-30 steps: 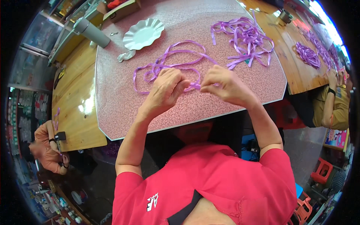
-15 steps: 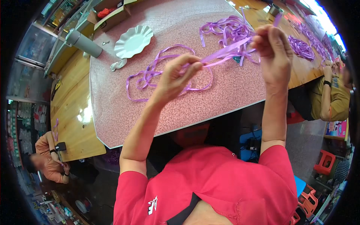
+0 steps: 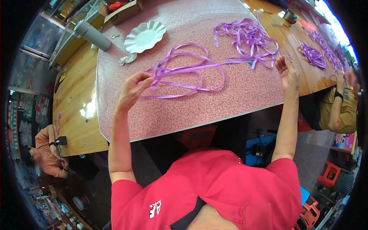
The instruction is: Untying and sorting a bundle of purple ribbons at a table.
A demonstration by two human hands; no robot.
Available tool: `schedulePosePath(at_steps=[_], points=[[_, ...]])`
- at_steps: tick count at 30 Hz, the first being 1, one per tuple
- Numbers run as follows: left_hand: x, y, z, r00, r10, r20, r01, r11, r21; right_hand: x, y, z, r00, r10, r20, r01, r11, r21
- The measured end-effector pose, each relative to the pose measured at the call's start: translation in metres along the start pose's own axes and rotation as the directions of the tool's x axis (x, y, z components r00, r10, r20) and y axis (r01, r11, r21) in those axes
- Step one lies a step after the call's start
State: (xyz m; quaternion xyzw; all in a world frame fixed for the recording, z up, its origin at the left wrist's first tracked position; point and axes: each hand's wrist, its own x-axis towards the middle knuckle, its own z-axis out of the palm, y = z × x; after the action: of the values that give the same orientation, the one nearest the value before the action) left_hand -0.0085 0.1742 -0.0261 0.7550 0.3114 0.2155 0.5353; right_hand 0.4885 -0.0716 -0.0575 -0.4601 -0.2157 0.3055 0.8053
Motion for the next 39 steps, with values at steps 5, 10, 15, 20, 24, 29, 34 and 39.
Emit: schedulePosePath(at_steps=[5,10,15,20,24,29,34,39], points=[[-0.029,-0.024,-0.034,0.990,-0.117,-0.084,0.116,0.993,-0.011,0.018,0.010,-0.017,0.996,0.083,-0.021,-0.086,0.972,-0.217],[-0.043,-0.014,-0.024,0.991,-0.123,-0.057,0.122,0.992,-0.019,0.016,0.005,0.025,0.969,-0.247,-0.021,-0.003,0.074,-0.997],[-0.028,0.041,0.032,0.997,-0.002,0.072,0.000,1.000,0.024,-0.068,0.016,0.170,0.797,-0.315,0.515,0.600,0.509,-0.617],[-0.011,0.069,0.061,0.987,0.042,0.153,-0.010,0.979,-0.203,-0.122,0.044,0.248,0.653,0.028,0.757,0.392,0.842,-0.369],[-0.009,0.072,0.055,0.995,0.029,0.094,-0.003,0.963,-0.270,-0.117,0.051,0.249,0.706,0.146,0.693,0.192,0.902,-0.386],[-0.014,0.056,0.048,0.996,0.018,0.089,0.020,0.911,-0.412,-0.113,0.048,0.246,0.711,0.014,0.703,0.403,0.811,-0.425],[-0.014,0.057,0.051,0.992,0.024,0.125,0.035,0.892,-0.452,-0.106,0.041,0.239,0.669,0.015,0.743,0.533,0.687,-0.494],[-0.012,0.059,0.054,0.990,0.019,0.142,0.049,0.888,-0.457,-0.095,0.051,0.235,0.516,-0.167,0.840,0.725,0.608,-0.325]])
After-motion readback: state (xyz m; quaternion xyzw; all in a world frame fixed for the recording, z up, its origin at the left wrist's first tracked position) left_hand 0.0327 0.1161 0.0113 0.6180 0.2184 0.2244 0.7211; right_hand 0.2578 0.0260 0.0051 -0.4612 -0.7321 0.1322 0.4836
